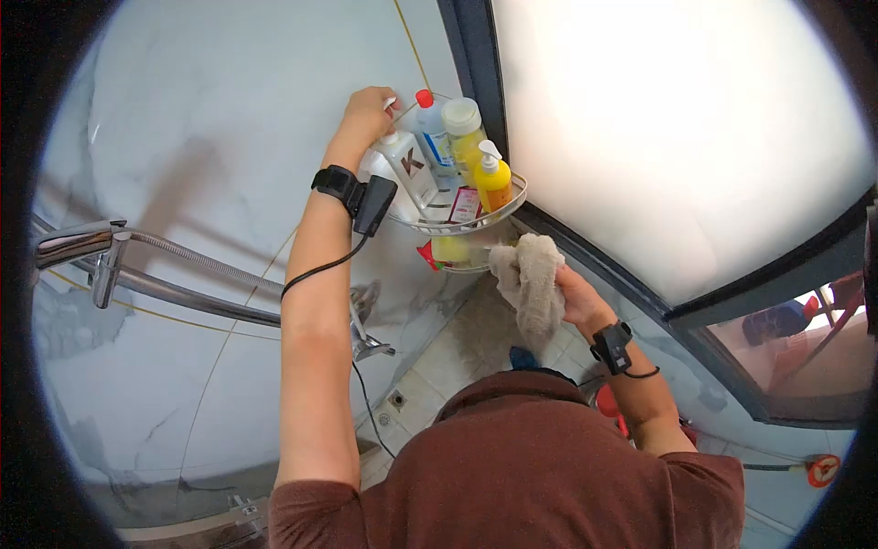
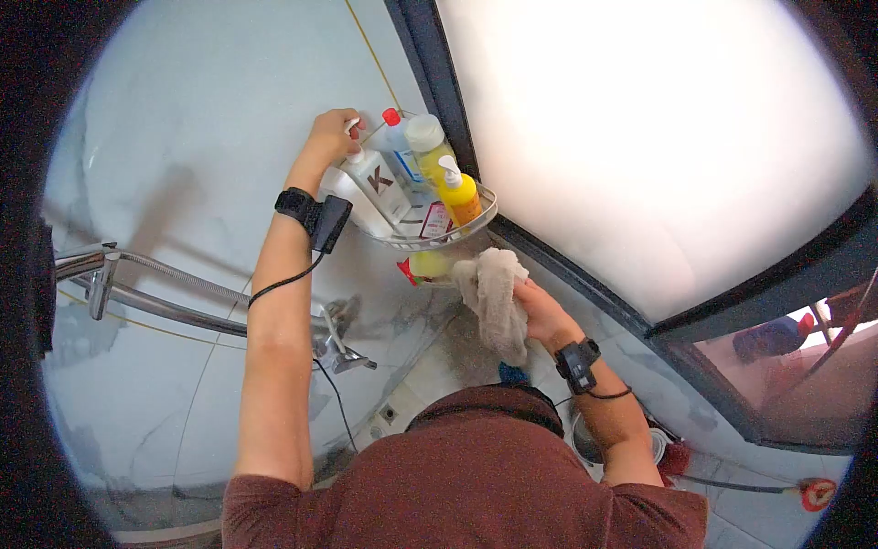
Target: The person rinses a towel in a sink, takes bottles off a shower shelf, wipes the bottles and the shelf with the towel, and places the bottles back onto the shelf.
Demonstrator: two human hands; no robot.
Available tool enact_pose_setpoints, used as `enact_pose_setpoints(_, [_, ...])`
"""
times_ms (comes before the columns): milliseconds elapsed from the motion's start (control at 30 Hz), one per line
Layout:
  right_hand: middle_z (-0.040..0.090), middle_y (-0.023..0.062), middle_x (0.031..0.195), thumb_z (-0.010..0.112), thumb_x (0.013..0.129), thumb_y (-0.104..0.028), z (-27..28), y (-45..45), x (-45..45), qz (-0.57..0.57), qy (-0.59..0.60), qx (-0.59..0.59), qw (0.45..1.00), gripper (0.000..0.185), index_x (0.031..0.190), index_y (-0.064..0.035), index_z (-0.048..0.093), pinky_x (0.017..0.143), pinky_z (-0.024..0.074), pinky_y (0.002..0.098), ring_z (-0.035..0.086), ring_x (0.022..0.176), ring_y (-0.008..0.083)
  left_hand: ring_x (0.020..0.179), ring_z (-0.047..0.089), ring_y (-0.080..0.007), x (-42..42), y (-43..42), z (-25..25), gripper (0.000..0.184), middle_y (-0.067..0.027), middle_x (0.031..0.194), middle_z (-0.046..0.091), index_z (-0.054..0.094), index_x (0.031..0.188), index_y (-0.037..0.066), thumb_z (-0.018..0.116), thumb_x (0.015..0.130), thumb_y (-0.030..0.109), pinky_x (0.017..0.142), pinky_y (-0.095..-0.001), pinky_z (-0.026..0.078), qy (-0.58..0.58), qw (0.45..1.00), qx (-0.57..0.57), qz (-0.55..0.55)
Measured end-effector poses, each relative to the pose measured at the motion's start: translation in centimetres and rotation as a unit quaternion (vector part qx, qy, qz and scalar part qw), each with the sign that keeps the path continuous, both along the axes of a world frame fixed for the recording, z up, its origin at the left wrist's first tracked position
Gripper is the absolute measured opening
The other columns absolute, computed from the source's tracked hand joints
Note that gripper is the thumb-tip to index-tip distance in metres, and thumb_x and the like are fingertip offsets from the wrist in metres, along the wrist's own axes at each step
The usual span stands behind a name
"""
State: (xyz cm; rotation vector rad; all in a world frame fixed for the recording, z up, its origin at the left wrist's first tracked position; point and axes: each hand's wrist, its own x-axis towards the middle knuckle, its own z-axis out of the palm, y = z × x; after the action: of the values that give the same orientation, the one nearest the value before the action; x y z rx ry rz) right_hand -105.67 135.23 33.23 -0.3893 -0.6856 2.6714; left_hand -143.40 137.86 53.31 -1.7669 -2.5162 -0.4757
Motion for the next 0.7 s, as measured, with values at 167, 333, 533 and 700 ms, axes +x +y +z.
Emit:
enact_pose_setpoints(167, [0.055,0.0113,0.122,0.048,0.095,-0.029,4.3,0.1,2.8,-0.05,0.109,-0.109,0.987,0.042,0.128,-0.0048,0.045,0.096,0.0445,0.0409,0.055,0.11,0.0252,0.095,0.059,-0.0309,1.8,-0.4,-0.3,0.043,-0.0141,0.101,0.063,0.062,0.105,0.008,0.066,0.064,-0.003,0.079,-0.0375,0.049,0.12,0.991,0.031,0.045])
enact_pose_setpoints(333, [0.051,0.0108,0.128,0.045,0.095,-0.032,3.9,-2.3,1.4,-0.081,0.243,-0.008,0.967,0.044,0.13,-0.0054,0.043,0.102,0.0392,0.041,0.049,0.117,0.0255,0.112,0.045,-0.0358,6.3,-2.4,-0.1,0.048,-0.0192,0.117,0.051,0.054,0.115,0.003,0.065,0.068,-0.001,0.091,-0.0412,0.042,0.227,0.944,0.237,-0.012])
enact_pose_setpoints(533, [0.051,0.0096,0.127,0.044,0.096,-0.032,2.2,-4.4,-0.1,-0.106,0.176,0.056,0.977,0.043,0.13,-0.0062,0.043,0.1,0.04,0.0394,0.05,0.116,0.0242,0.114,0.043,-0.0388,10.8,-0.9,-7.7,0.066,-0.0232,0.114,0.049,0.037,0.125,-0.006,0.07,0.07,0.01,0.096,-0.0423,0.038,-0.106,0.952,0.286,-0.023])
enact_pose_setpoints(700, [0.052,0.0085,0.127,0.044,0.096,-0.032,2.6,-3.4,2.0,-0.111,0.163,0.061,0.978,0.042,0.129,-0.0068,0.044,0.099,0.0406,0.0381,0.05,0.116,0.0232,0.116,0.047,-0.0392,10.2,1.3,-12.8,0.08,-0.0273,0.121,0.048,0.035,0.124,-0.01,0.079,0.066,0.023,0.097,-0.0411,0.039,-0.221,0.948,0.22,0.069])
